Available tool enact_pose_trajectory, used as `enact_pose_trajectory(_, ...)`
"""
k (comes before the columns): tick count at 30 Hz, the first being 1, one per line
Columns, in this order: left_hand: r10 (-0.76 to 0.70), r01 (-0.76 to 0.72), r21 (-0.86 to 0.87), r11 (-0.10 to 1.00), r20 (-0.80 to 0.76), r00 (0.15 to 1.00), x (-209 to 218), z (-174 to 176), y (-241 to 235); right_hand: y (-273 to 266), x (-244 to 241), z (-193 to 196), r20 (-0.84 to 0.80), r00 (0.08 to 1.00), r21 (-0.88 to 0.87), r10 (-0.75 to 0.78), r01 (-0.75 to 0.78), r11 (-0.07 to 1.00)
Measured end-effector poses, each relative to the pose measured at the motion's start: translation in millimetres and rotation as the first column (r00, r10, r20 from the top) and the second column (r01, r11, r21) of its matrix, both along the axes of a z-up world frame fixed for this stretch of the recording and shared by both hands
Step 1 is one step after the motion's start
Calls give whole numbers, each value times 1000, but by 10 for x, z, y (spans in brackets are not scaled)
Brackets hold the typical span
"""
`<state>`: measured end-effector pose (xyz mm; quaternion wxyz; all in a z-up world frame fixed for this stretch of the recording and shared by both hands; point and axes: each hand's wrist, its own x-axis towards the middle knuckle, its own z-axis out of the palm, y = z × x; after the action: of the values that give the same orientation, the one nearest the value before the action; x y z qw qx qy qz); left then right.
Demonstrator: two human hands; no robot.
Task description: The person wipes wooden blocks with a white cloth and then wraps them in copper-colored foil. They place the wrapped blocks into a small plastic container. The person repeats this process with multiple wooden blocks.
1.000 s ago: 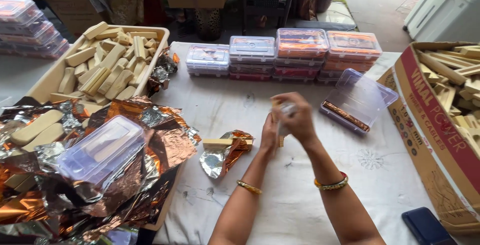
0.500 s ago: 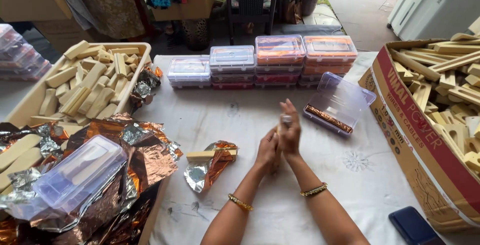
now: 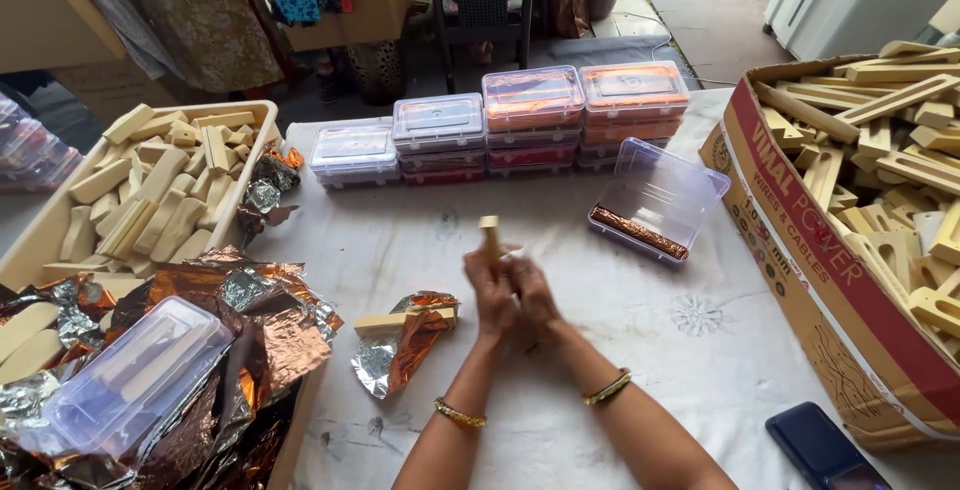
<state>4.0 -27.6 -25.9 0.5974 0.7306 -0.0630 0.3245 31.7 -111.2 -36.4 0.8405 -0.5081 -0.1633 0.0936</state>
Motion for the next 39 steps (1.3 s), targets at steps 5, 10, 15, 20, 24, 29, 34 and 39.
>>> enact_pose_trajectory(5,100,-56,-469,881,68,993,223,-337,410,222,-264,249,107,985,-220,132,-106,970)
enact_pose_trajectory(10,271,-228,-567,792,-7,962,58,128,487,214,-426,434,426,892,-473,149,80,877)
enact_pose_trajectory(15,-42,-113,-445,888,-324,945,136,-129,137,141,-286,509,171,968,-359,-183,235,903)
enact_pose_trajectory(20,-424,277,-484,830,-225,877,-3,62,-161,-218,-19,598,362,841,-124,-401,470,874)
enact_pose_trajectory(24,-354,362,-66,930,-427,832,-138,333,-136,-427,275,394,-88,976,100,-200,208,973)
enact_pose_trajectory(29,-329,357,101,929,-220,918,-8,99,-21,-342,104,646,-142,989,244,-45,79,967)
enact_pose_trajectory(34,-176,188,71,979,-154,972,24,67,104,-147,-85,626,-252,959,375,130,-28,927)
enact_pose_trajectory(39,-203,89,-481,872,-189,961,18,193,287,107,54,-281,-339,941,-175,28,-92,980)
